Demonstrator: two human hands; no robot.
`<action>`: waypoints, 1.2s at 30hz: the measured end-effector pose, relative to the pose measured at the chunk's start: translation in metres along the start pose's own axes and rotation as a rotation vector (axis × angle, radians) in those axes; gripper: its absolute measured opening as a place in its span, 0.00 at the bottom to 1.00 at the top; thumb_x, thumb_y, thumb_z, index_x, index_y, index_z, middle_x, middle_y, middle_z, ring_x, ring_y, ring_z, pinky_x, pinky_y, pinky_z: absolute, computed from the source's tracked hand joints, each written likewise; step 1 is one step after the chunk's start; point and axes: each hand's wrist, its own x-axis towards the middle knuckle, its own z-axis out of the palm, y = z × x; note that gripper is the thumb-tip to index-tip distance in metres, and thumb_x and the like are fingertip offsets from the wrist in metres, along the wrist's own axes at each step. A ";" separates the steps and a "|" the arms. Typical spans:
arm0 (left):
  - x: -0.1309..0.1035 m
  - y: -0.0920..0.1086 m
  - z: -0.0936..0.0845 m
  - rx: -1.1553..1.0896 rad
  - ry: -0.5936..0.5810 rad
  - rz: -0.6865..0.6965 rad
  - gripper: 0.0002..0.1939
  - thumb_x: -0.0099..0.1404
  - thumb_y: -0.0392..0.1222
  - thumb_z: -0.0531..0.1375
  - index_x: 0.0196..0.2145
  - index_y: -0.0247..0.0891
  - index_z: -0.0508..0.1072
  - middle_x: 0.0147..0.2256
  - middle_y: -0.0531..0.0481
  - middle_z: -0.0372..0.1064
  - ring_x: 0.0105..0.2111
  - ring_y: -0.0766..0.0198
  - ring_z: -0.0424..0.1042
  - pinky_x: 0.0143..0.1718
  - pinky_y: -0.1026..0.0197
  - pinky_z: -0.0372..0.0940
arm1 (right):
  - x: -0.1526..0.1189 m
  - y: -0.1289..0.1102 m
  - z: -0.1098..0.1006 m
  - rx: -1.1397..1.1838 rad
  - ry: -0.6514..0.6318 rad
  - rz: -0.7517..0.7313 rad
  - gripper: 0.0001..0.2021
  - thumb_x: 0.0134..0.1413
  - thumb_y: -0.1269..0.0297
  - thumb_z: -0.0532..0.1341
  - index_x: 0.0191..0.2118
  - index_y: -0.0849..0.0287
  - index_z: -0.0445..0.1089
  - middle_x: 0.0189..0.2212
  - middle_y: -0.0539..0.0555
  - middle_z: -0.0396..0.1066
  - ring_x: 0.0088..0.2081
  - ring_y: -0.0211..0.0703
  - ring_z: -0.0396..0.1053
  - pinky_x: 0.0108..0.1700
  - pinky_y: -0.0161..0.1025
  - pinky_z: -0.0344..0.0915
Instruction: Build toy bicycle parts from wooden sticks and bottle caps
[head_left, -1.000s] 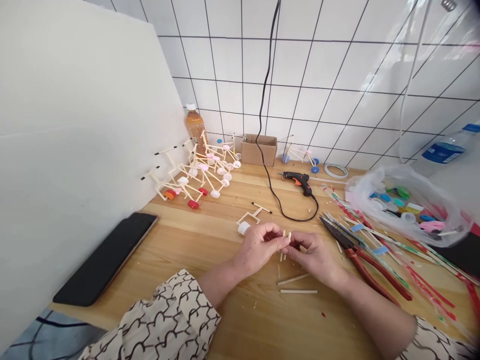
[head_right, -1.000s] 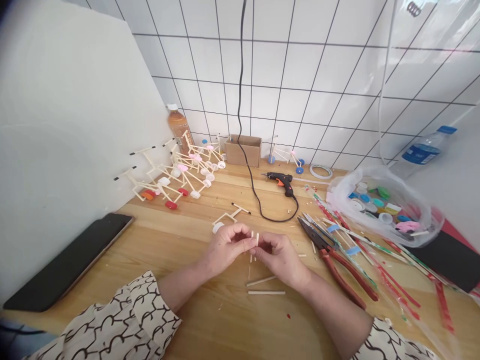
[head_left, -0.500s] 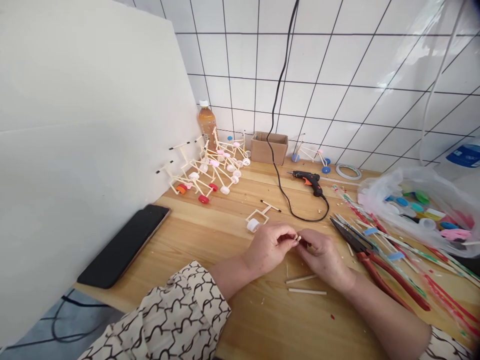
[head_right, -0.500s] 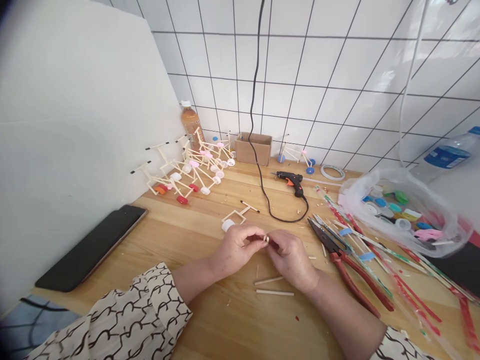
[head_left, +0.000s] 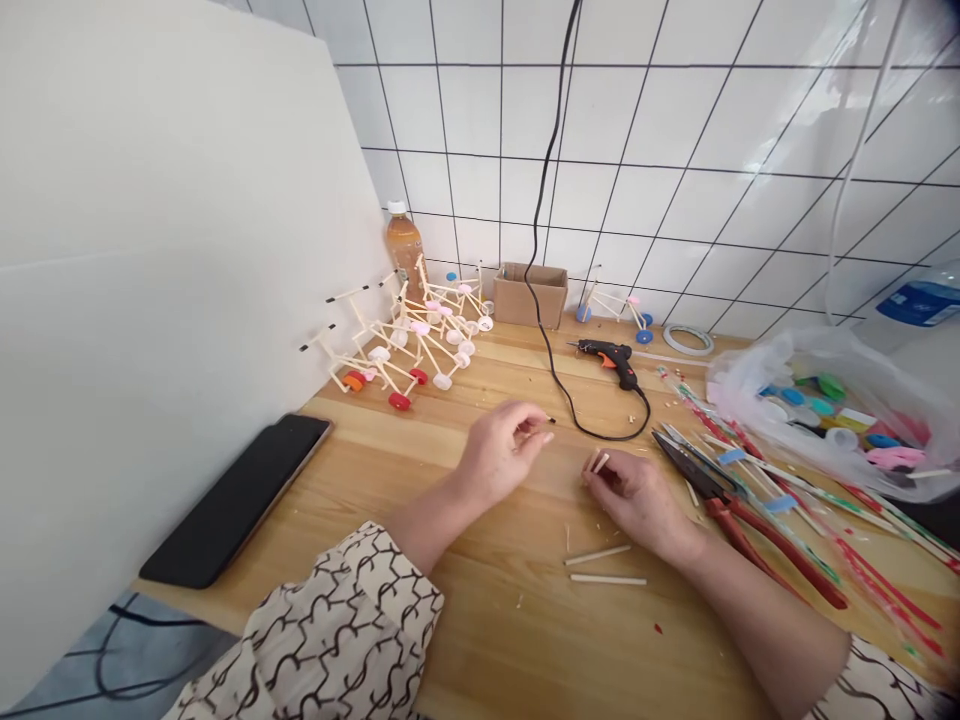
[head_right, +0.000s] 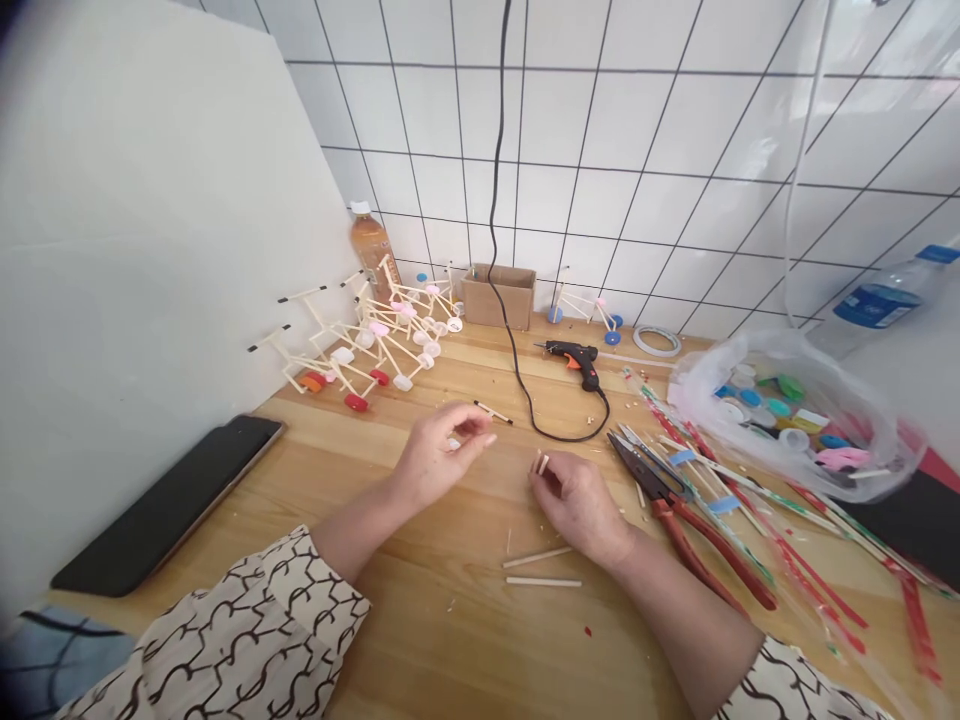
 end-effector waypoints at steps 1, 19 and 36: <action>0.003 -0.001 -0.006 0.067 -0.001 -0.019 0.05 0.56 0.37 0.61 0.33 0.37 0.70 0.32 0.48 0.71 0.33 0.62 0.70 0.37 0.60 0.65 | 0.000 0.001 0.000 -0.002 0.001 0.005 0.10 0.54 0.69 0.50 0.23 0.58 0.62 0.20 0.50 0.65 0.23 0.38 0.61 0.27 0.34 0.57; 0.005 0.002 -0.014 0.729 -0.425 -0.206 0.22 0.55 0.45 0.60 0.45 0.33 0.62 0.41 0.38 0.69 0.41 0.49 0.70 0.39 0.55 0.64 | 0.003 0.003 -0.001 -0.008 0.011 0.030 0.10 0.53 0.70 0.51 0.22 0.58 0.61 0.18 0.48 0.62 0.21 0.36 0.59 0.26 0.32 0.55; -0.017 0.019 0.028 0.045 -0.161 0.012 0.07 0.59 0.38 0.60 0.37 0.38 0.67 0.32 0.50 0.70 0.33 0.62 0.69 0.37 0.61 0.65 | 0.003 0.007 0.005 0.052 0.045 0.021 0.09 0.51 0.73 0.52 0.23 0.59 0.64 0.20 0.51 0.68 0.23 0.38 0.63 0.26 0.33 0.58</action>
